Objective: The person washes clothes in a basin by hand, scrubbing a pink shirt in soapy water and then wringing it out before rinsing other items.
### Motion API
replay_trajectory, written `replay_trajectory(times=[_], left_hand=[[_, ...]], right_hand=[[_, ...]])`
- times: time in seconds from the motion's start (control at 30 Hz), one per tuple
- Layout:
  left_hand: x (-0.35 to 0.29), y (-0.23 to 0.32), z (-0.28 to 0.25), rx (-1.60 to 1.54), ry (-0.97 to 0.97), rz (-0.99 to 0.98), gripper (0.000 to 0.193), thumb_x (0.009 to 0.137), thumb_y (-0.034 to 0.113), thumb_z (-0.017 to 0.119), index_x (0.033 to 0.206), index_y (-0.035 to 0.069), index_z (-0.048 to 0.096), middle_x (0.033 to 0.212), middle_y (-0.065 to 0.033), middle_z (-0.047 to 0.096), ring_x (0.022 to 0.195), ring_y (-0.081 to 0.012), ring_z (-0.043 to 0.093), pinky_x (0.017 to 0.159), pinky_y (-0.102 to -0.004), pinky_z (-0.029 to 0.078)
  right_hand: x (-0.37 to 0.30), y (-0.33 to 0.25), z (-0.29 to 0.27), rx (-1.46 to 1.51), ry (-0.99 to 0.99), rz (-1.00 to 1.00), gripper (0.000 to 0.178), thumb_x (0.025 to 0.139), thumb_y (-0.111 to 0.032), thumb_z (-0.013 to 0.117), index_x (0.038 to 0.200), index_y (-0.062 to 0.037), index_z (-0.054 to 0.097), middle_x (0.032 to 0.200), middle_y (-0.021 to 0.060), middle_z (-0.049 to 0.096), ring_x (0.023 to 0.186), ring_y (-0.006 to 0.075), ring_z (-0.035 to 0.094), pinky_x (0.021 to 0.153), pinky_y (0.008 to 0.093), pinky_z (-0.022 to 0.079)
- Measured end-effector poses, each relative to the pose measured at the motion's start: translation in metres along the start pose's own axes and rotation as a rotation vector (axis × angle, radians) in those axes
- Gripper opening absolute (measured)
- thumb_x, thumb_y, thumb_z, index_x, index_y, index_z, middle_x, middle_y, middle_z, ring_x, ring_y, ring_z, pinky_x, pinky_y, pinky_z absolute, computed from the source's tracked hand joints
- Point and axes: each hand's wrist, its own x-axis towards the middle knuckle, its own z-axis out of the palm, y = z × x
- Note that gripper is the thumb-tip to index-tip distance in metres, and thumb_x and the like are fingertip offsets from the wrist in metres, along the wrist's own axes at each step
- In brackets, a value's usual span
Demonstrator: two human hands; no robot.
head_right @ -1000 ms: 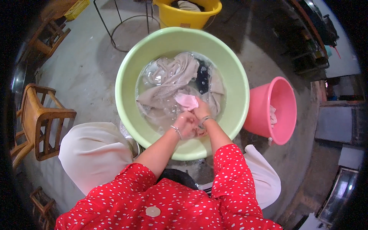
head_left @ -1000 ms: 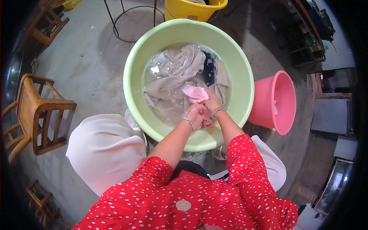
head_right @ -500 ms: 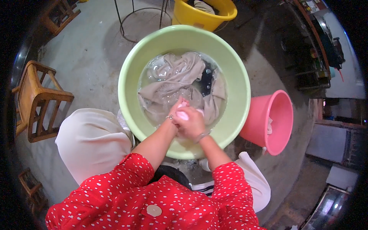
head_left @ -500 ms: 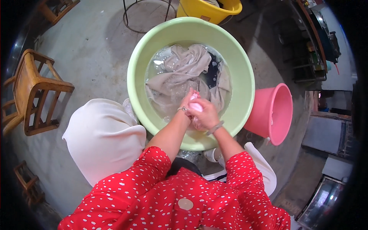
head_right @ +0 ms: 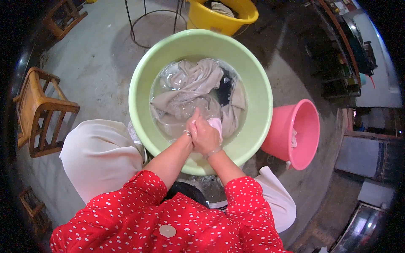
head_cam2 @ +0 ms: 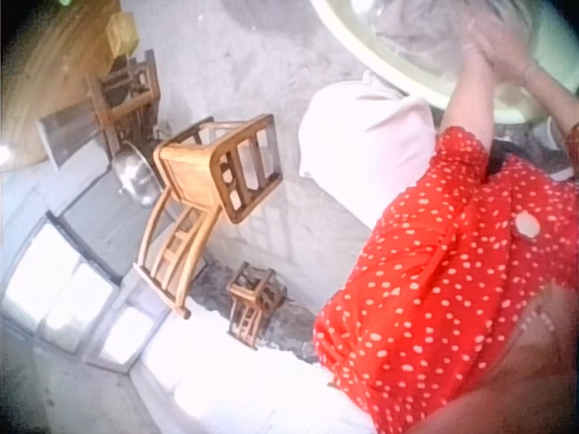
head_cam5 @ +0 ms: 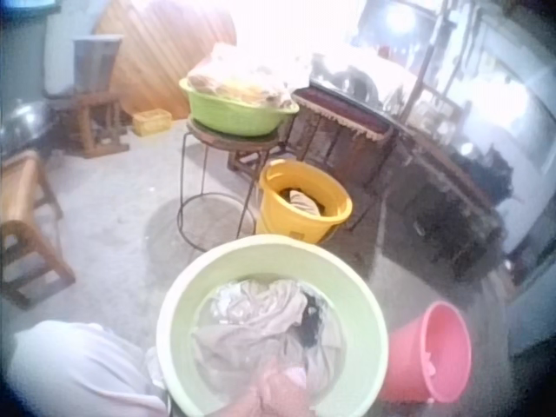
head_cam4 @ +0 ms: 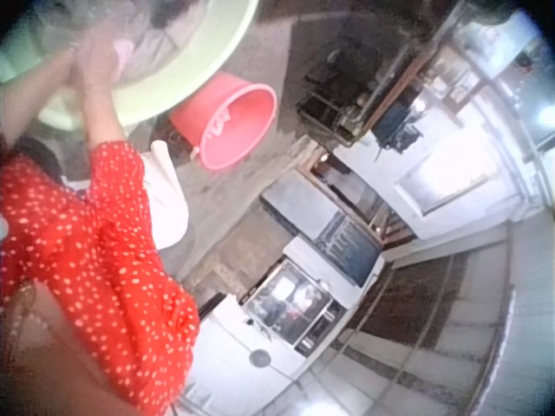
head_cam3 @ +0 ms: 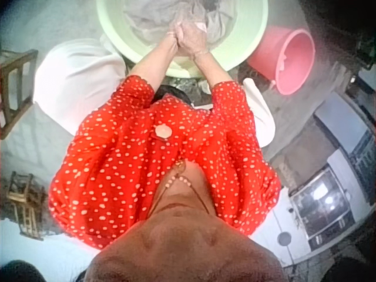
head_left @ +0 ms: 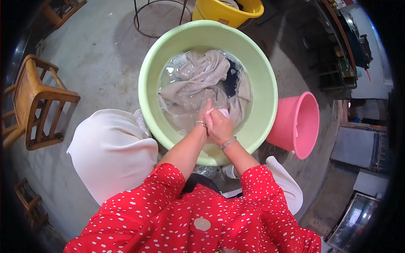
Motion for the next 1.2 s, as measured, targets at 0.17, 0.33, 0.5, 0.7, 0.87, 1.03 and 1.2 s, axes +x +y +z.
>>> replay_trajectory(times=[0.17, 0.33, 0.5, 0.7, 0.87, 1.03, 1.2], left_hand=[[-0.005, -0.007, 0.043, 0.447, 0.406, 0.14, 0.061, 0.087, 0.05, 0.039, 0.076, -0.007, 0.061, 0.072, -0.0156, 0.061, 0.07, -0.0231, 0.059, 0.066, -0.0393, 0.043], [-0.009, 0.063, 0.057, 0.022, 0.412, 0.291, 0.046, 0.089, 0.041, 0.044, 0.08, -0.002, 0.058, 0.07, -0.0109, 0.057, 0.068, -0.0222, 0.058, 0.059, -0.0382, 0.047], [-0.055, 0.14, 0.062, -0.468, 0.278, 0.629, 0.071, 0.082, 0.051, 0.053, 0.125, -0.002, 0.032, 0.12, -0.0176, 0.042, 0.106, -0.0269, 0.047, 0.096, -0.0423, 0.036], [-0.016, 0.099, 0.001, -0.138, 0.657, 0.34, 0.056, 0.081, 0.039, 0.055, 0.124, 0.008, 0.036, 0.118, -0.0105, 0.045, 0.108, -0.0228, 0.047, 0.091, -0.041, 0.032], [-0.013, 0.072, -0.004, 0.053, 0.731, 0.283, 0.018, 0.079, 0.025, 0.057, 0.086, 0.009, 0.053, 0.084, -0.0012, 0.055, 0.081, -0.0112, 0.055, 0.066, -0.0335, 0.037], [-0.009, 0.067, -0.02, 0.132, 0.772, 0.324, 0.01, 0.076, 0.017, 0.058, 0.071, 0.01, 0.052, 0.066, 0.0004, 0.052, 0.054, -0.0093, 0.049, 0.044, -0.0264, 0.031], [0.0, 0.032, -0.039, 0.477, 0.822, 0.158, 0.026, 0.079, 0.017, 0.049, 0.088, -0.006, 0.058, 0.079, -0.0074, 0.06, 0.068, -0.0216, 0.056, 0.059, -0.0345, 0.044]], right_hand=[[-0.001, 0.052, -0.005, -0.044, -0.177, 0.268, 0.02, 0.083, -0.021, 0.052, 0.091, -0.0052, 0.059, 0.078, 0.0185, 0.061, 0.068, 0.0321, 0.06, 0.055, 0.0428, 0.046], [0.052, 0.064, -0.014, 0.755, 0.058, 0.453, 0.023, 0.08, -0.024, 0.056, 0.085, -0.0031, 0.062, 0.079, 0.0165, 0.062, 0.072, 0.0244, 0.06, 0.064, 0.0329, 0.047], [0.047, 0.138, -0.027, 0.362, -0.536, 0.412, 0.04, 0.076, -0.032, 0.062, 0.101, -0.0015, 0.057, 0.093, 0.0129, 0.063, 0.081, 0.0208, 0.059, 0.075, 0.0308, 0.046], [-0.022, 0.116, 0.041, -0.073, -0.876, 0.309, 0.068, 0.063, -0.054, 0.066, 0.108, -0.0033, 0.057, 0.108, 0.0207, 0.057, 0.098, 0.0325, 0.056, 0.085, 0.038, 0.044], [-0.058, 0.083, 0.139, -0.095, -0.981, 0.301, 0.064, 0.069, -0.055, 0.06, 0.108, -0.0037, 0.058, 0.109, 0.0187, 0.057, 0.099, 0.0319, 0.056, 0.086, 0.0382, 0.044], [-0.024, 0.087, 0.081, -0.192, -0.861, 0.458, 0.048, 0.07, -0.036, 0.06, 0.105, -0.0034, 0.059, 0.102, 0.0167, 0.061, 0.094, 0.0313, 0.058, 0.081, 0.0383, 0.045], [-0.03, 0.146, 0.094, 0.794, 0.023, 1.138, 0.05, 0.058, -0.002, 0.053, 0.108, -0.0017, 0.056, 0.089, 0.0155, 0.06, 0.066, 0.023, 0.058, 0.056, 0.0291, 0.046]])
